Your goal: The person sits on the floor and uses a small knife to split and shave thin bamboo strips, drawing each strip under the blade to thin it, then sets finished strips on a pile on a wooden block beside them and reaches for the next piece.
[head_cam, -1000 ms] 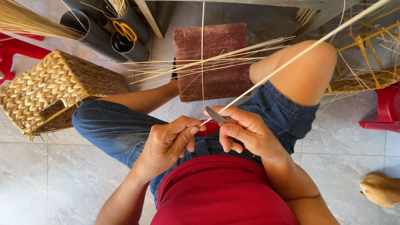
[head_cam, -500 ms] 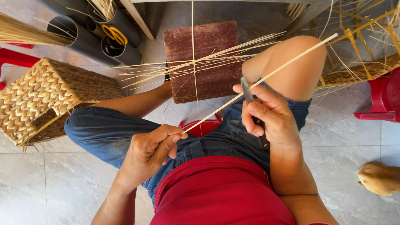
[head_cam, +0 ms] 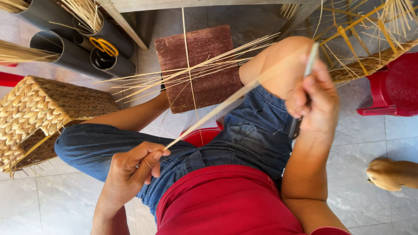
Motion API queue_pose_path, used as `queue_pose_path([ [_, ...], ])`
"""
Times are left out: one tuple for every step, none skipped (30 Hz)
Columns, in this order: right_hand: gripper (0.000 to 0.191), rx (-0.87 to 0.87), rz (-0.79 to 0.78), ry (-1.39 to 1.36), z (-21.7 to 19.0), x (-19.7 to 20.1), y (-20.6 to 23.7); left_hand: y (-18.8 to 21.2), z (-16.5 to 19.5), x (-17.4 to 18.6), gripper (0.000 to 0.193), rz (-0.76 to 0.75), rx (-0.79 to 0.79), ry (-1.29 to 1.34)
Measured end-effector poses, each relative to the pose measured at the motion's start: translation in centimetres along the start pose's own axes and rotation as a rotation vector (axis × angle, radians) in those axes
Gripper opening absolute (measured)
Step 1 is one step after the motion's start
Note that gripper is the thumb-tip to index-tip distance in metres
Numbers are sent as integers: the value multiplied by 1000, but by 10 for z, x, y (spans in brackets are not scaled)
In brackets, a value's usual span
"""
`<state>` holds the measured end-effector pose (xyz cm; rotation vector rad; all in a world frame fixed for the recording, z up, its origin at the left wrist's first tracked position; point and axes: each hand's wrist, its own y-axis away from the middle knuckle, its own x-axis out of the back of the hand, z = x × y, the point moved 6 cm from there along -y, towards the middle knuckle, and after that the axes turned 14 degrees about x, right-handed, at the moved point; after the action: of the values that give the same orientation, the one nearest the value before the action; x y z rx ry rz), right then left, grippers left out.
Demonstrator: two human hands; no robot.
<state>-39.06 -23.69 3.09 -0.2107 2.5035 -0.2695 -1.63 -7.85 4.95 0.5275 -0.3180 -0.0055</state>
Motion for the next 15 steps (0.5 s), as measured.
queue_pose_path([
  [39,29,29,4,-4,4,-3,-1,-1,2,17,10,11,13],
  [40,36,21,22,-5,4,-4,-2,-1,3,17,25,11,28],
  [41,44,11,39,-7,1,-3,-3,0,3,17,44,9,44],
  [42,51,-1,54,-8,-5,-3,-5,1,2,17,63,8,59],
  [44,11,-50,58,-4,-15,0,-7,3,1,16,58,-6,95],
  [46,-29,-98,61,3,-28,5,-9,5,-2,15,51,-19,129],
  [49,-66,-145,65,10,-43,11,-12,8,-5,14,42,-35,164],
  [49,-130,-177,166,18,-56,21,-13,13,-8,13,50,-68,159],
  [49,-194,-210,268,27,-70,29,-14,18,-12,12,57,-100,155],
  [49,-262,-327,278,35,-86,35,-15,23,-15,12,63,-130,150],
  [50,-330,-443,288,44,-102,42,-15,28,-18,11,66,-162,133],
  [50,-385,-492,247,53,-114,46,-15,33,-22,11,67,-195,115],
  [50,-440,-539,205,61,-125,51,-15,38,-24,11,66,-228,97],
  [51,-497,-582,164,67,-133,57,-16,38,-26,12,58,-194,67],
  [50,-493,-573,162,71,-137,57,-17,38,-28,12,49,-161,38],
])
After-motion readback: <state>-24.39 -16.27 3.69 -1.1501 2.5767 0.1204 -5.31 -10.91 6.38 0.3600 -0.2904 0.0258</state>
